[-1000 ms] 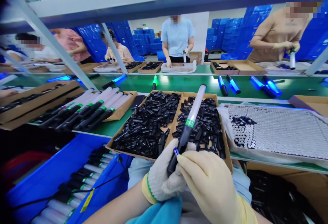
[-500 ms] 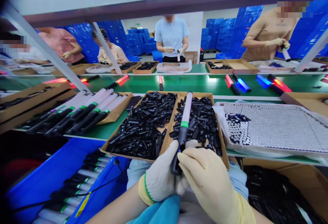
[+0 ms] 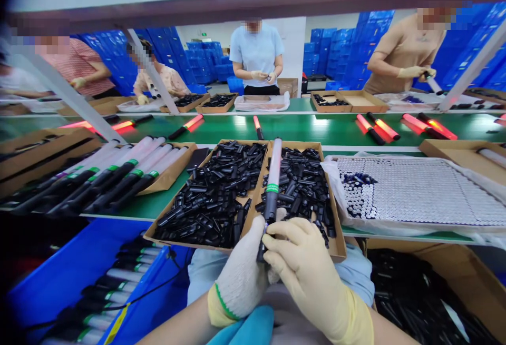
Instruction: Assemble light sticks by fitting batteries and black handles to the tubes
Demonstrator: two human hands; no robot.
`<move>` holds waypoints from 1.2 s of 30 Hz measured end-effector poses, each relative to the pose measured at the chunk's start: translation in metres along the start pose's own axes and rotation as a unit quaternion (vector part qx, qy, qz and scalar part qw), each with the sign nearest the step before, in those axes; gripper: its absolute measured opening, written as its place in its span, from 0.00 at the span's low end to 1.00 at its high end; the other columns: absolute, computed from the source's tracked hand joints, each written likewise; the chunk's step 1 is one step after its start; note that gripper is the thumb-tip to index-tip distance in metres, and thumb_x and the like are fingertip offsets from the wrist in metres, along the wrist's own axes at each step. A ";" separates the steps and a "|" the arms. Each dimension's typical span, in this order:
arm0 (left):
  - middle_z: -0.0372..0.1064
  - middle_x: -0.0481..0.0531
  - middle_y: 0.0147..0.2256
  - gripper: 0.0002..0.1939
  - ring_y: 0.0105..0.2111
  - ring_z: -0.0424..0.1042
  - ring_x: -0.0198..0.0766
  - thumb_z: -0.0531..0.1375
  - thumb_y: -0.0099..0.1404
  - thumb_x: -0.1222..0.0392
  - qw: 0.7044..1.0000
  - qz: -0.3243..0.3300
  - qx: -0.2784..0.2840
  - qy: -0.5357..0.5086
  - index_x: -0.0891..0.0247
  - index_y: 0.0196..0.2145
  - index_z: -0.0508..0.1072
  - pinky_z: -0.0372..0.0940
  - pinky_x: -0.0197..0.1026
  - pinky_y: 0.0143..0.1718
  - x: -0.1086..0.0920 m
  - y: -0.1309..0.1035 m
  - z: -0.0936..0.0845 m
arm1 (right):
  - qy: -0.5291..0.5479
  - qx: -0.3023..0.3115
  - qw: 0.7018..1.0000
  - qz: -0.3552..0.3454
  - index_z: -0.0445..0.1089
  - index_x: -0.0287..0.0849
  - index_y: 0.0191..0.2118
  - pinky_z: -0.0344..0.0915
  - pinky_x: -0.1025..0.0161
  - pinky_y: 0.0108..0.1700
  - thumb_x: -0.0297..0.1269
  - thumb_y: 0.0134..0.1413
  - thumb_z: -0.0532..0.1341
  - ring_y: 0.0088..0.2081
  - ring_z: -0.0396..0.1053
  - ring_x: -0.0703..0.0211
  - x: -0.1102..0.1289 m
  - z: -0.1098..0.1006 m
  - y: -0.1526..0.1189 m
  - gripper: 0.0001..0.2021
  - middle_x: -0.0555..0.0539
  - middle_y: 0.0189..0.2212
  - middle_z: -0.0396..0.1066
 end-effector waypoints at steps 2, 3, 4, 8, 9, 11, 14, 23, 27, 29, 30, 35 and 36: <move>0.68 0.50 0.29 0.24 0.22 0.65 0.29 0.59 0.64 0.42 0.999 -0.003 0.003 -0.034 0.63 0.49 0.72 0.62 0.30 0.21 0.000 0.000 0.001 | -0.017 0.039 0.999 -0.014 0.72 0.46 0.50 0.68 0.50 0.51 0.34 0.65 0.54 0.49 0.68 0.52 0.001 -0.002 0.002 0.13 0.45 0.48 0.74; 0.68 0.49 0.29 0.23 0.21 0.65 0.28 0.60 0.64 0.43 0.999 0.002 0.003 -0.045 0.63 0.48 0.72 0.62 0.30 0.21 -0.001 -0.001 0.002 | -0.022 0.062 0.997 -0.026 0.70 0.47 0.54 0.67 0.50 0.52 0.35 0.65 0.53 0.51 0.67 0.51 -0.003 -0.004 0.003 0.15 0.45 0.49 0.73; 0.67 0.49 0.28 0.22 0.21 0.65 0.28 0.60 0.64 0.45 0.999 0.013 0.002 -0.049 0.63 0.48 0.72 0.61 0.29 0.20 -0.003 -0.002 0.004 | -0.029 0.077 0.996 -0.030 0.69 0.47 0.56 0.66 0.50 0.53 0.36 0.66 0.53 0.52 0.66 0.51 -0.013 -0.008 0.004 0.17 0.45 0.51 0.73; 0.64 0.47 0.26 0.23 0.20 0.63 0.29 0.60 0.65 0.46 0.998 0.052 0.012 -0.016 0.63 0.52 0.70 0.52 0.29 0.15 -0.010 -0.008 0.009 | -0.216 0.044 0.963 0.154 0.73 0.49 0.51 0.66 0.53 0.53 0.41 0.65 0.49 0.52 0.67 0.53 -0.108 -0.046 0.006 0.18 0.47 0.51 0.72; 0.64 0.46 0.27 0.24 0.20 0.63 0.28 0.59 0.65 0.46 0.999 0.047 0.018 -0.013 0.63 0.54 0.69 0.51 0.29 0.16 -0.011 -0.010 0.010 | -0.251 0.049 0.947 0.192 0.76 0.47 0.47 0.67 0.50 0.49 0.40 0.63 0.50 0.48 0.69 0.49 -0.138 -0.058 0.005 0.18 0.43 0.48 0.73; 0.63 0.46 0.27 0.25 0.21 0.64 0.28 0.59 0.66 0.46 0.999 0.032 0.026 -0.012 0.63 0.56 0.68 0.51 0.29 0.17 -0.010 -0.011 0.009 | -0.292 0.070 0.925 0.234 0.80 0.43 0.36 0.67 0.46 0.42 0.37 0.58 0.51 0.42 0.69 0.44 -0.191 -0.079 0.002 0.18 0.38 0.41 0.75; 0.62 0.46 0.27 0.27 0.21 0.64 0.28 0.58 0.66 0.45 0.999 0.014 0.034 -0.011 0.64 0.56 0.67 0.50 0.29 0.17 -0.007 -0.011 0.007 | -0.296 0.143 0.916 0.229 0.80 0.46 0.29 0.65 0.50 0.39 0.35 0.49 0.57 0.39 0.68 0.45 -0.238 -0.092 -0.006 0.13 0.40 0.36 0.75; 0.64 0.46 0.26 0.27 0.20 0.66 0.29 0.56 0.67 0.44 1.000 0.001 0.027 -0.013 0.64 0.57 0.67 0.53 0.30 0.15 -0.004 -0.006 0.009 | -0.191 0.210 0.944 0.167 0.78 0.47 0.31 0.61 0.50 0.52 0.40 0.52 0.58 0.46 0.66 0.47 -0.250 -0.087 -0.010 0.11 0.46 0.40 0.75; 0.66 0.47 0.26 0.26 0.20 0.67 0.30 0.58 0.66 0.43 0.999 -0.014 0.021 -0.022 0.62 0.55 0.68 0.53 0.29 0.15 -0.001 -0.005 0.011 | -0.138 0.151 0.958 0.199 0.74 0.44 0.33 0.63 0.51 0.51 0.44 0.54 0.57 0.43 0.70 0.49 -0.235 -0.097 -0.001 0.12 0.44 0.38 0.76; 0.67 0.48 0.26 0.23 0.19 0.67 0.30 0.58 0.65 0.43 0.999 -0.029 -0.022 -0.020 0.64 0.48 0.70 0.52 0.29 0.15 0.001 -0.005 0.014 | -0.125 0.092 0.960 0.232 0.71 0.42 0.39 0.67 0.52 0.45 0.47 0.60 0.53 0.39 0.72 0.51 -0.208 -0.096 0.002 0.15 0.42 0.37 0.75; 0.67 0.48 0.25 0.21 0.18 0.67 0.30 0.59 0.65 0.44 0.998 -0.030 -0.046 -0.016 0.65 0.43 0.71 0.51 0.29 0.14 0.002 -0.005 0.015 | -0.110 0.070 0.960 0.249 0.70 0.42 0.41 0.69 0.54 0.41 0.48 0.62 0.51 0.35 0.73 0.53 -0.189 -0.092 0.003 0.17 0.43 0.35 0.75; 0.67 0.48 0.21 0.20 0.16 0.64 0.30 0.62 0.61 0.44 0.996 0.034 -0.072 0.027 0.66 0.36 0.70 0.53 0.30 0.14 0.004 0.004 0.020 | 0.167 0.080 0.919 0.348 0.67 0.46 0.47 0.68 0.65 0.26 0.46 0.58 0.60 0.23 0.69 0.62 -0.072 -0.031 0.002 0.14 0.53 0.25 0.73; 0.67 0.47 0.20 0.20 0.15 0.64 0.30 0.63 0.60 0.44 0.996 0.050 -0.073 0.031 0.65 0.37 0.70 0.54 0.30 0.14 0.005 0.006 0.020 | 0.203 0.087 0.913 0.344 0.67 0.45 0.44 0.67 0.65 0.27 0.44 0.58 0.60 0.24 0.69 0.61 -0.054 -0.019 0.003 0.11 0.54 0.23 0.71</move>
Point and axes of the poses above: each hand's wrist, its own y-axis towards the middle knuckle, its own z-axis out of the palm, x = y × z, the point moved 2 cm from there along y, towards the middle knuckle
